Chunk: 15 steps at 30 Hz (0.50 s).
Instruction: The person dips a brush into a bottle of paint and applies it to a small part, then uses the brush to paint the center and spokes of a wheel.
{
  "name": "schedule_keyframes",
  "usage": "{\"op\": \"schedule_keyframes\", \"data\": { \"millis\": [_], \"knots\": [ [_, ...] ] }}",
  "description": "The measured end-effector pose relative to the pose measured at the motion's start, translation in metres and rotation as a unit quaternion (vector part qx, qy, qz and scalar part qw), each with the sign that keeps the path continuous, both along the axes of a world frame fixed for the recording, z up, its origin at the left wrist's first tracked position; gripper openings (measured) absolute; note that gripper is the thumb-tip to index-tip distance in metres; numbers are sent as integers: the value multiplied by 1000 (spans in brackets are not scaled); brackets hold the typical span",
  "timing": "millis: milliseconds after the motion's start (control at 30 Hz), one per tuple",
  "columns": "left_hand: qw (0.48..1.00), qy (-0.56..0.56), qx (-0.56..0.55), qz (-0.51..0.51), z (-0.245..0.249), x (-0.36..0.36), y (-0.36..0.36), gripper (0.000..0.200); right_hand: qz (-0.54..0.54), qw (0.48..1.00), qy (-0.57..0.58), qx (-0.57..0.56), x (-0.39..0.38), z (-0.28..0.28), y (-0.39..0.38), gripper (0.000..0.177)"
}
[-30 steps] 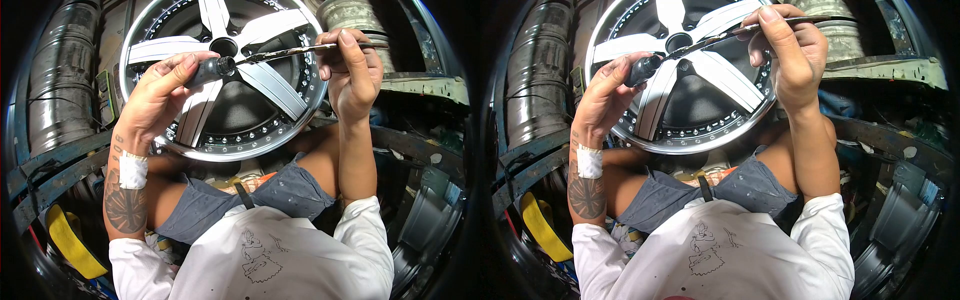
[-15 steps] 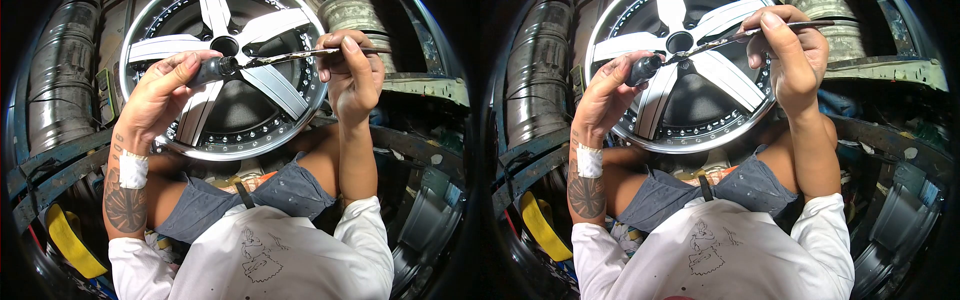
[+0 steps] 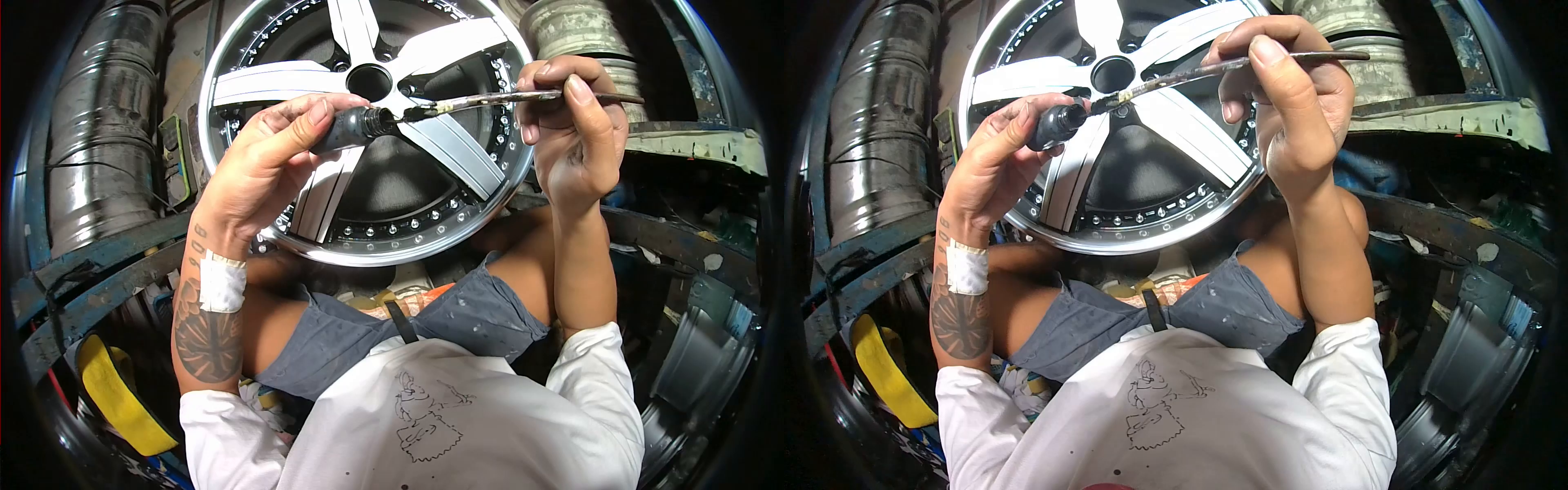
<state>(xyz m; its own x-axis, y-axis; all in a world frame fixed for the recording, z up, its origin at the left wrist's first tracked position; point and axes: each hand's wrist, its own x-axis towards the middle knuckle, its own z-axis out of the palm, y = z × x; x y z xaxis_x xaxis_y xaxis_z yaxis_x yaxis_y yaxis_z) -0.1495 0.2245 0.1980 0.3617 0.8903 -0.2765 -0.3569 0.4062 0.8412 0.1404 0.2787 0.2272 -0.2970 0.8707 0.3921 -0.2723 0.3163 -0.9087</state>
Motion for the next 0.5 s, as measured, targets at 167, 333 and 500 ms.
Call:
{"op": "schedule_keyframes", "data": {
  "millis": [167,333,500],
  "knots": [
    [1000,-5,-7,3,2,1,0,37,-5,1000,13,-16,-1,1,-1,25],
    [999,-26,-12,23,4,2,0,35,-9,1000,12,-14,1,1,-1,26],
    [1000,3,0,1,2,0,0,35,-4,999,28,-21,1,0,-2,25]
  ]
}}
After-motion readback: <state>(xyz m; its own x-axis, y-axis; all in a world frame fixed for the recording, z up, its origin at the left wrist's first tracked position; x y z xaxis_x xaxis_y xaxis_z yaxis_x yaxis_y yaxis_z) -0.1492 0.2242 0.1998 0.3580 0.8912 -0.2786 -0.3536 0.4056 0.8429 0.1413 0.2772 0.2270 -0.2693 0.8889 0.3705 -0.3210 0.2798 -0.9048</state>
